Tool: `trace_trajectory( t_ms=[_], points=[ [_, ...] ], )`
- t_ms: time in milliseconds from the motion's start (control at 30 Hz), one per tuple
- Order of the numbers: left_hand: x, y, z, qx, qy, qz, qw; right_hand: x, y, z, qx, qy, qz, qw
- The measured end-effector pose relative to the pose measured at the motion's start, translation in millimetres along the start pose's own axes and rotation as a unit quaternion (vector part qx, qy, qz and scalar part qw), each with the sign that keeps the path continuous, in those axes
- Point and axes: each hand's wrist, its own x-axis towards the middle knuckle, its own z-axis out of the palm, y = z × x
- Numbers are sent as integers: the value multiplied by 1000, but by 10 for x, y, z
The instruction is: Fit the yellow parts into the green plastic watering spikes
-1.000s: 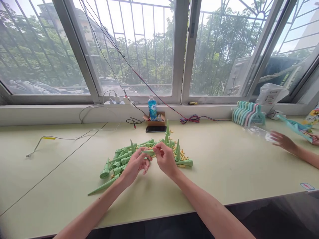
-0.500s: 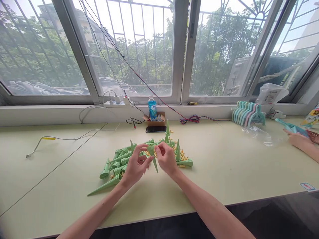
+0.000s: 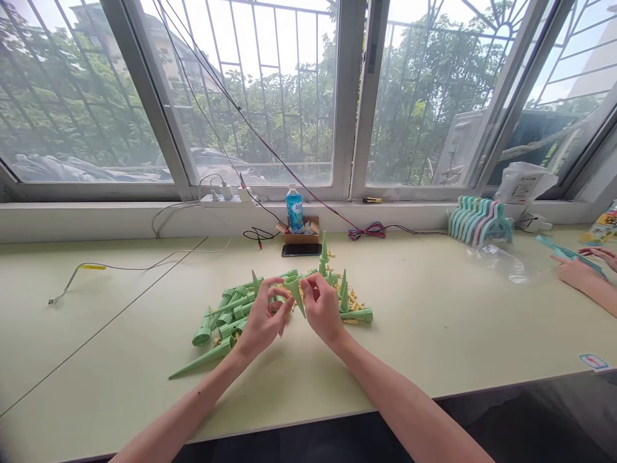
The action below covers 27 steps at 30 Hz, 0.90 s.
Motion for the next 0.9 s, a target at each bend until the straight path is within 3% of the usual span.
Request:
trace_trajectory(
  t_ms=[133, 367, 567, 900],
  points=[
    [33, 24, 8, -105, -38, -76, 991, -5, 8, -11, 10, -5, 6, 1000],
    [41, 108, -34, -248, -74, -195, 946, -29, -11, 7, 13, -67, -26, 997],
    [31, 110, -28, -250, -69, -186, 948, -28, -21, -1, 26, -94, -33, 995],
    [46, 67, -52, -211, -82, -139, 964, -1, -27, -2, 28, -84, -28, 996]
  ],
)
